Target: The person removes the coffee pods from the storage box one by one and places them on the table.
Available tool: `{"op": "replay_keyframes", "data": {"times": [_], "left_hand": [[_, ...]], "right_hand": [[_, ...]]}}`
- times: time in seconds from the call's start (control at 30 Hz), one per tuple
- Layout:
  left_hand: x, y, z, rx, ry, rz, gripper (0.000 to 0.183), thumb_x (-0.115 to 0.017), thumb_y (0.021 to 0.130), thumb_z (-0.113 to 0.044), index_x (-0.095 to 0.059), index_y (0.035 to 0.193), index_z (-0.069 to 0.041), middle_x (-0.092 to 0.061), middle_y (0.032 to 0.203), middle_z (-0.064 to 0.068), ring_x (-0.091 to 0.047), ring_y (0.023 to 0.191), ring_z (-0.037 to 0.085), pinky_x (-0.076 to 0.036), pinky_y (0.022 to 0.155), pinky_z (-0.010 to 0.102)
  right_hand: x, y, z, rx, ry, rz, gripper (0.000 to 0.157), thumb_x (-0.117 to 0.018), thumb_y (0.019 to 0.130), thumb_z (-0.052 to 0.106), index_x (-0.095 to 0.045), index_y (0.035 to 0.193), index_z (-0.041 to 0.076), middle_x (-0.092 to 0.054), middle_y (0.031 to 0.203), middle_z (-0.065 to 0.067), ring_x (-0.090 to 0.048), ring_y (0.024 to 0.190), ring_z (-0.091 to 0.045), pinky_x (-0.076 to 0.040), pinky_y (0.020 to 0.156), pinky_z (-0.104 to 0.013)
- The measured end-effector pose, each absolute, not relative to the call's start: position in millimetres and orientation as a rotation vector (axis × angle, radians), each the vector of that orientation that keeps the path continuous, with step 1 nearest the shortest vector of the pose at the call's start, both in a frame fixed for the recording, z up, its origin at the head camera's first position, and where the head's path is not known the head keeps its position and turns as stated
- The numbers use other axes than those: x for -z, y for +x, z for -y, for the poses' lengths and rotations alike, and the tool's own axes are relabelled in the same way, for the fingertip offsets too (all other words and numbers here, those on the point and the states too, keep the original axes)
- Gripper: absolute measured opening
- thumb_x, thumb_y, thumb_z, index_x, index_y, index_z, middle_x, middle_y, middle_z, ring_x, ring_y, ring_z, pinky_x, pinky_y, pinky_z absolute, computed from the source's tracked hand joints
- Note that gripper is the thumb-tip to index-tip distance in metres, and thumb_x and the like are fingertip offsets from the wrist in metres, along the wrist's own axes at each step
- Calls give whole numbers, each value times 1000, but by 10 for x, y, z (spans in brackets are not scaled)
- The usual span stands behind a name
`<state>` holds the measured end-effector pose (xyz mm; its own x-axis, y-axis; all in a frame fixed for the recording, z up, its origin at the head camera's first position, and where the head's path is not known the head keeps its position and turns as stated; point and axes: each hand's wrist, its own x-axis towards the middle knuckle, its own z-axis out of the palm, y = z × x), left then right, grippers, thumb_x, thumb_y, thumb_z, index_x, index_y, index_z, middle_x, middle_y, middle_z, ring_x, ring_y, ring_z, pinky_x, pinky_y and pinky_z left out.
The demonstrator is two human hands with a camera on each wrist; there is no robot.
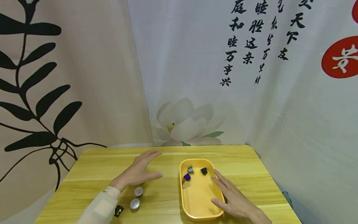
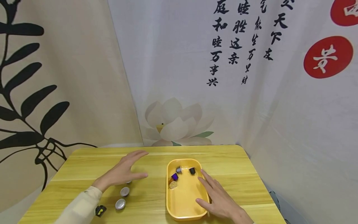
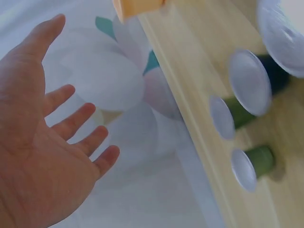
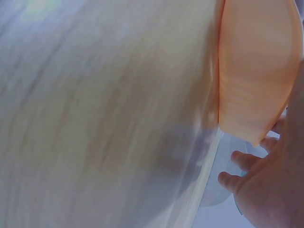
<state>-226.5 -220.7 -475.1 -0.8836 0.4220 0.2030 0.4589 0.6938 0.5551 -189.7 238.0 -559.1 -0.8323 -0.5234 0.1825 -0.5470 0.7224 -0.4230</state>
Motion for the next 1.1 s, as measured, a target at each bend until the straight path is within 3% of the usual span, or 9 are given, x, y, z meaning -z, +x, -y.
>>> {"op": "replay_keyframes", "data": {"times": [0.73, 1.0, 1.1], "left_hand": [[4736, -2425, 1201, 683, -1181, 2874, 80, -87, 100, -49, -55, 166, -17, -52, 174, 15, -44, 165, 43, -33, 133, 76], [4793, -2496, 977, 581, -1246, 2887, 74, -88, 100, -43, -61, 161, -11, -60, 167, 14, -56, 157, 37, -47, 131, 62], [4817, -2517, 920, 521, -1285, 2869, 68, -89, 100, -39, -65, 157, -11, -67, 159, 9, -65, 146, 31, -53, 127, 56]], "right_hand": [[5584, -1879, -2374, -707, 897, 2844, 75, -69, 112, 50, -46, 173, 13, -27, 189, -10, -49, 162, -40, -56, 114, -67], [5596, -1886, -2375, -730, 888, 2873, 75, -69, 112, 50, -45, 173, 13, -26, 190, -7, -48, 163, -38, -56, 116, -66], [5599, -1893, -2374, -738, 887, 2881, 76, -69, 112, 49, -44, 174, 14, -24, 190, -6, -47, 164, -38, -55, 117, -66]]}}
